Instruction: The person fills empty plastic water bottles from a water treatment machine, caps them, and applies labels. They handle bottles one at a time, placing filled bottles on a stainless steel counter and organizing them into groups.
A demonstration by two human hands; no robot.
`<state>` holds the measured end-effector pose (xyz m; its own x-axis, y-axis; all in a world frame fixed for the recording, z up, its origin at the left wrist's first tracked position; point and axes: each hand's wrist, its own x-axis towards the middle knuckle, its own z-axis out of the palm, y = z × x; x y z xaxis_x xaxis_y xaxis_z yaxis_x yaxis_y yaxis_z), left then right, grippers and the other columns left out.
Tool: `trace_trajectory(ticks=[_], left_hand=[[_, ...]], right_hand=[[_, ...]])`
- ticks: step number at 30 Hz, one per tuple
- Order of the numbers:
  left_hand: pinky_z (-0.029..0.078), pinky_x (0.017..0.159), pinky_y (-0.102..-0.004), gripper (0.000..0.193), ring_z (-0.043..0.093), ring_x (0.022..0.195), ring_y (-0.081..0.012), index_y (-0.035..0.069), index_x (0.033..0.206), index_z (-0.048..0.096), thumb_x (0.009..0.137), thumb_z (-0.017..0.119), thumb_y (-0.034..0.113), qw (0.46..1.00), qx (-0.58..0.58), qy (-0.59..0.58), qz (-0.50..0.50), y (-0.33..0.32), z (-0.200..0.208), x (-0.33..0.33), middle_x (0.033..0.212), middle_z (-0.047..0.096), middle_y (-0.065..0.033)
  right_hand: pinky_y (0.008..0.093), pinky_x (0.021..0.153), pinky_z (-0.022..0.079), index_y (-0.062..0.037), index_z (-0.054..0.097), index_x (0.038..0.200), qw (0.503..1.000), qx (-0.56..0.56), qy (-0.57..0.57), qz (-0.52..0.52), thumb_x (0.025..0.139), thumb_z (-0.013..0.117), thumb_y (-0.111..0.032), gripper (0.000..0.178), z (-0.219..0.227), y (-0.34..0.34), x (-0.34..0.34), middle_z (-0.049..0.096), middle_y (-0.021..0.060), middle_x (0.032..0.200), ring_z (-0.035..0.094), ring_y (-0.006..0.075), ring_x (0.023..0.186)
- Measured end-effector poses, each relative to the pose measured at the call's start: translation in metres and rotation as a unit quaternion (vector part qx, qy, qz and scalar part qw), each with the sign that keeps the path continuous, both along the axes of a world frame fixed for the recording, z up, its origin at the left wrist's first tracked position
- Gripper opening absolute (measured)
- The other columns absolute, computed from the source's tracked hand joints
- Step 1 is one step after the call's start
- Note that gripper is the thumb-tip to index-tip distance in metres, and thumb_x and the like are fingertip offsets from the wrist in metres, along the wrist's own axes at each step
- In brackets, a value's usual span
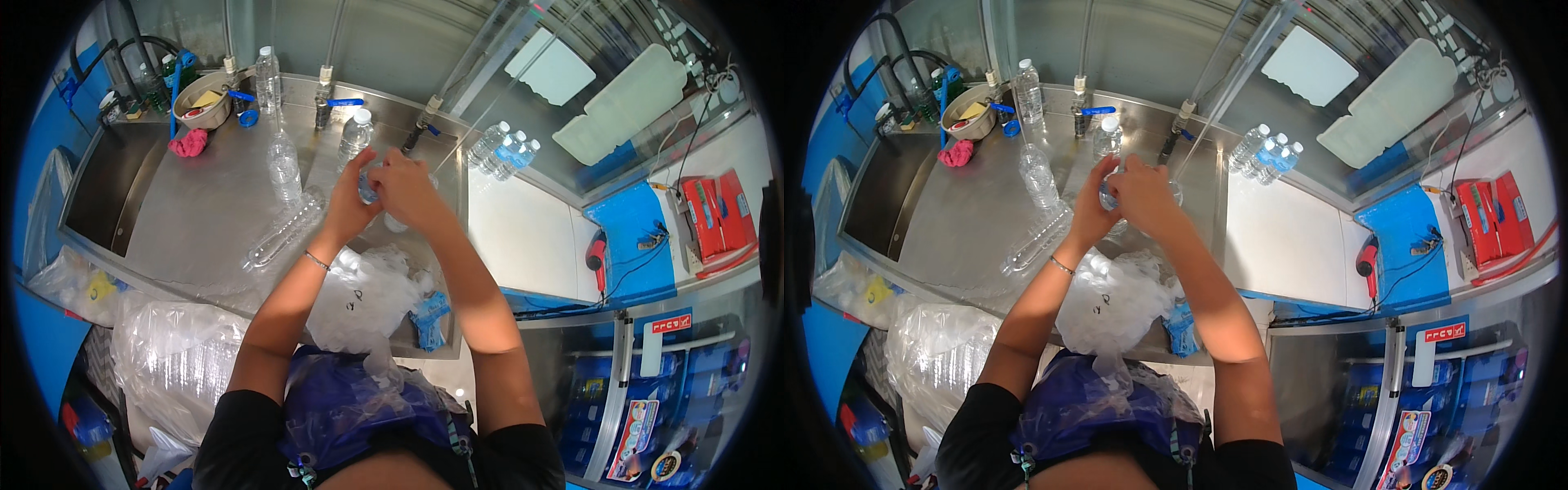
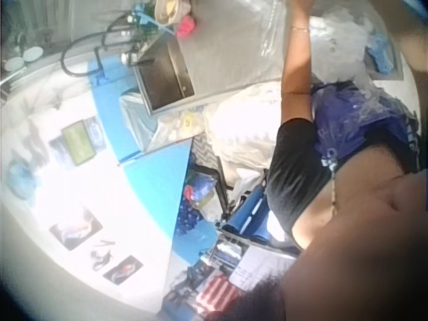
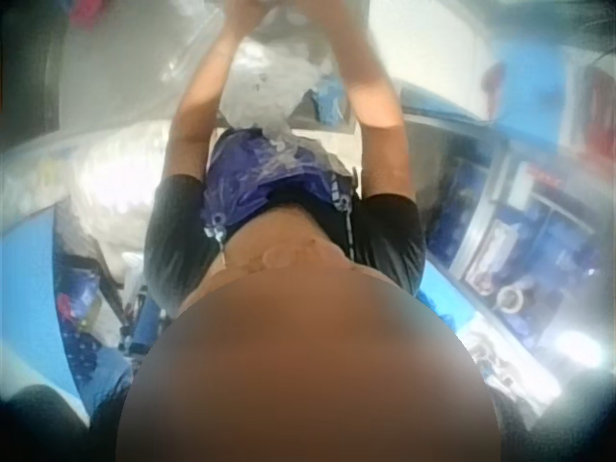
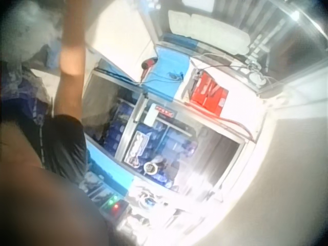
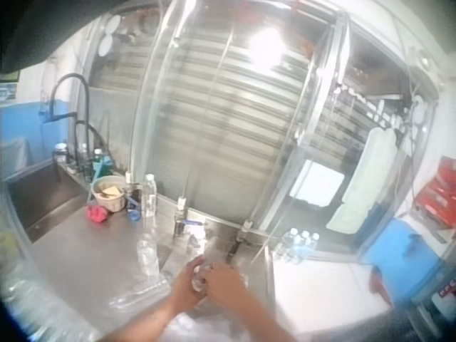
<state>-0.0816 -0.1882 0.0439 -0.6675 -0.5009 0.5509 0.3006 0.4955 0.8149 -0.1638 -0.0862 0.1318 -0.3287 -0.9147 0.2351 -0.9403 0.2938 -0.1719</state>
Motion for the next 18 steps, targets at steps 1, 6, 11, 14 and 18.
trace_trajectory(ticks=[1, 6, 11, 14, 18], left_hand=[[0.046, 0.098, -0.0392, 0.084, 0.055, 0.121, -0.0318, 0.006, 0.143, 0.039, 0.07, 0.082, 0.01, 0.999, 0.026, -0.024, -0.004, -0.001, -0.002, -0.001, 0.13, 0.057, -0.0178], [0.047, 0.095, -0.0393, 0.081, 0.06, 0.115, -0.0345, 0.003, 0.141, 0.041, 0.072, 0.082, 0.013, 0.998, 0.036, -0.052, 0.006, -0.004, -0.028, 0.003, 0.124, 0.061, -0.0203], [0.046, 0.097, -0.0381, 0.083, 0.059, 0.116, -0.0303, 0.001, 0.14, 0.04, 0.072, 0.084, 0.019, 0.993, 0.05, -0.103, -0.022, -0.005, -0.049, 0.006, 0.125, 0.06, -0.0182], [0.046, 0.098, -0.0382, 0.082, 0.059, 0.116, -0.0307, -0.001, 0.139, 0.04, 0.073, 0.084, 0.022, 0.996, 0.029, -0.086, -0.022, -0.007, -0.058, 0.004, 0.125, 0.06, -0.0189], [0.046, 0.097, -0.0392, 0.083, 0.059, 0.115, -0.0328, 0.0, 0.139, 0.04, 0.073, 0.084, 0.024, 0.992, 0.025, -0.121, -0.016, -0.007, -0.064, 0.0, 0.124, 0.06, -0.02]], right_hand=[[0.0438, 0.082, 0.041, -0.0112, 0.064, 0.088, 0.997, -0.072, 0.011, 0.024, 0.081, 0.061, -0.003, 0.011, 0.001, -0.001, 0.003, 0.055, 0.0096, 0.093, 0.059, 0.0288, 0.082], [0.0406, 0.07, 0.044, -0.0068, 0.064, 0.085, 0.978, -0.153, -0.114, 0.081, 0.08, 0.065, -0.007, 0.005, 0.001, 0.042, 0.013, 0.055, 0.0118, 0.083, 0.058, 0.0301, 0.077], [0.0383, 0.07, 0.048, -0.0035, 0.067, 0.088, 0.96, 0.122, -0.249, -0.034, 0.078, 0.071, -0.007, 0.012, -0.062, 0.149, 0.003, 0.06, 0.0137, 0.079, 0.061, 0.0306, 0.076], [0.0384, 0.078, 0.051, -0.0095, 0.074, 0.09, 0.936, 0.126, -0.328, -0.013, 0.068, 0.081, -0.011, 0.023, -0.118, 0.199, -0.003, 0.064, 0.011, 0.095, 0.062, 0.029, 0.085], [0.0371, 0.078, 0.051, -0.014, 0.077, 0.091, 0.959, 0.004, -0.282, -0.012, 0.063, 0.084, -0.011, 0.03, -0.165, 0.226, 0.007, 0.059, 0.0069, 0.091, 0.059, 0.0262, 0.091]])
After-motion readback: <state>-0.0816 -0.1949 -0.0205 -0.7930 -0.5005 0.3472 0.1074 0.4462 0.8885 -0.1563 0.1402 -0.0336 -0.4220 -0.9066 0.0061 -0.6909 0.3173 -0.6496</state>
